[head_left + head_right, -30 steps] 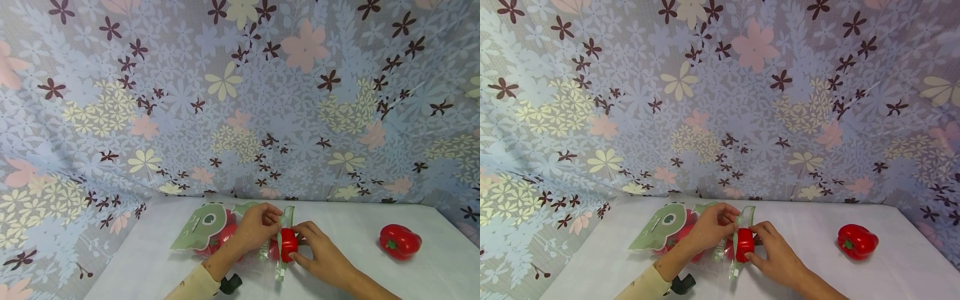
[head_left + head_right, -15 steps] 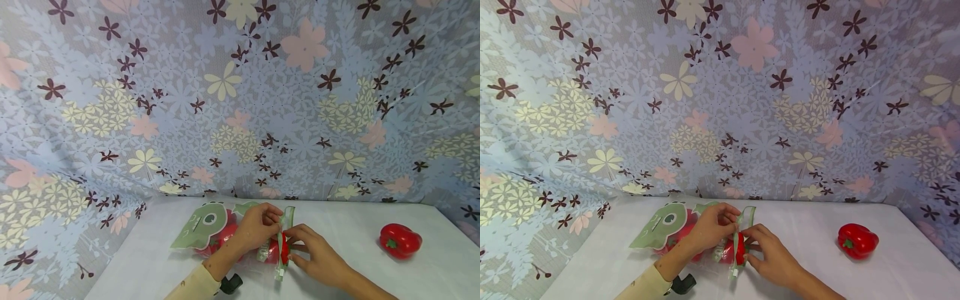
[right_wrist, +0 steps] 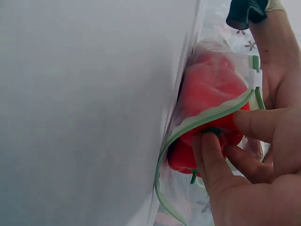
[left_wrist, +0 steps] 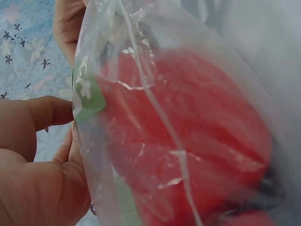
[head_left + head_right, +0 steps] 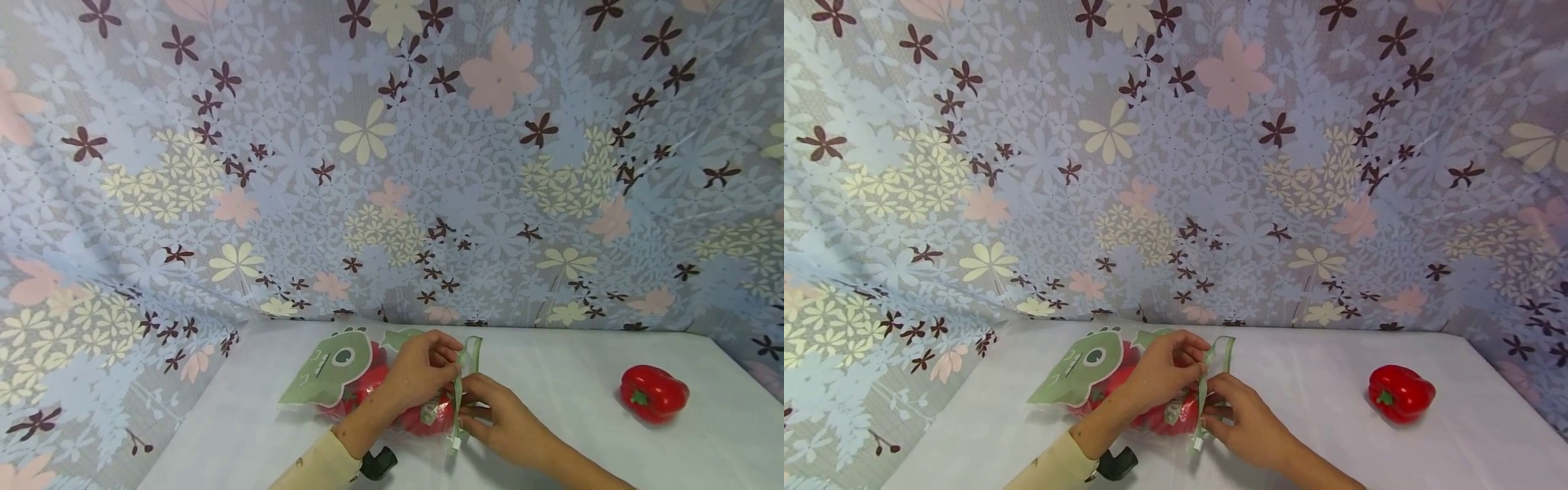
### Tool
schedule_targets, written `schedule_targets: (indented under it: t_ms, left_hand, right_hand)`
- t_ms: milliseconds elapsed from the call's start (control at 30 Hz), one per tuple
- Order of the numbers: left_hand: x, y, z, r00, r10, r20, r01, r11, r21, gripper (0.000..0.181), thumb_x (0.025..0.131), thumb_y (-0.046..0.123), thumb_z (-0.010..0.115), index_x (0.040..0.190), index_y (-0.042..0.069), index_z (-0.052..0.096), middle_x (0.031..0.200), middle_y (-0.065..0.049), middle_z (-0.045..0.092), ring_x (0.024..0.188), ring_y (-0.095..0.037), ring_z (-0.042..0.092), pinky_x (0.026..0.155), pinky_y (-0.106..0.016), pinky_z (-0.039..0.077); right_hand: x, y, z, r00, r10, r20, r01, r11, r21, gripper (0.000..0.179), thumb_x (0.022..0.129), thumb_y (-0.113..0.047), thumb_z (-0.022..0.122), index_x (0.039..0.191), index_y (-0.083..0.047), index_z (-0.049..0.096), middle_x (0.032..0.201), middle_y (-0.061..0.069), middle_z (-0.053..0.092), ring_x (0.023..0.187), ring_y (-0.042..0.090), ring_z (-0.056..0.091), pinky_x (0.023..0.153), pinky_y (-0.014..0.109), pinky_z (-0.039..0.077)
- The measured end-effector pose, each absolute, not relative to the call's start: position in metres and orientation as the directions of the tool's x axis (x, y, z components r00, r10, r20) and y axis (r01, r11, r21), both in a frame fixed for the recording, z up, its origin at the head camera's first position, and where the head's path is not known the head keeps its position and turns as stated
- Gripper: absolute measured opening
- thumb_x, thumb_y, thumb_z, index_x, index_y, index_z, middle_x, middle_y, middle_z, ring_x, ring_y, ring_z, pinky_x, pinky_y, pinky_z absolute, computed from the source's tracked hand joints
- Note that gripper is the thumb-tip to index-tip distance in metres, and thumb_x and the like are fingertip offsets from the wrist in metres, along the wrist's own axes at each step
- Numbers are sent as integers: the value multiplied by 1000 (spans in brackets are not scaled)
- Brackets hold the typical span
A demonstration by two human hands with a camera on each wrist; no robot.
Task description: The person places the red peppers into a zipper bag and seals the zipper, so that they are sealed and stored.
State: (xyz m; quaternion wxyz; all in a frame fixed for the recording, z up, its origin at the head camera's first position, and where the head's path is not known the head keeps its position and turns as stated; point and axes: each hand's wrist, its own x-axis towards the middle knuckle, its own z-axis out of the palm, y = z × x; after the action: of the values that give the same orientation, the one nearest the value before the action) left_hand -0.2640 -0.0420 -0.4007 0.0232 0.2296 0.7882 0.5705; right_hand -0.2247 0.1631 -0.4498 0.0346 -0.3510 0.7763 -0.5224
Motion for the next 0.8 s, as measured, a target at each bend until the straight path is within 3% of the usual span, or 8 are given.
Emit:
schedule_targets:
  t_ms: [333,533,800]
  left_hand:
    - [-265,-43,-400,-894,384,232,348,267,899,23,92,4,75,115,9,73,98,-1,71,81,-7,65,72,-21,56]
    - [-265,-43,-402,-893,393,219,330,242,912,24,92,2,74,116,7,73,99,-5,70,79,-8,65,69,-22,59]
    - [-265,-43,-402,-891,406,202,309,216,926,24,94,0,72,117,5,71,98,-3,68,76,-9,66,65,-26,62]
  right_hand:
    - [-227,164,-449,-713,-646,273,-471,153,-869,39,105,-5,65,143,-2,55,145,24,53,132,22,62,105,35,56]
    - [-224,166,-447,-720,-627,295,-520,207,-829,37,102,-3,67,138,-4,57,138,19,55,123,25,67,99,35,59]
    - [-223,179,-443,-690,-581,431,-688,343,-640,41,92,8,73,125,-14,62,122,4,61,107,20,69,86,33,63]
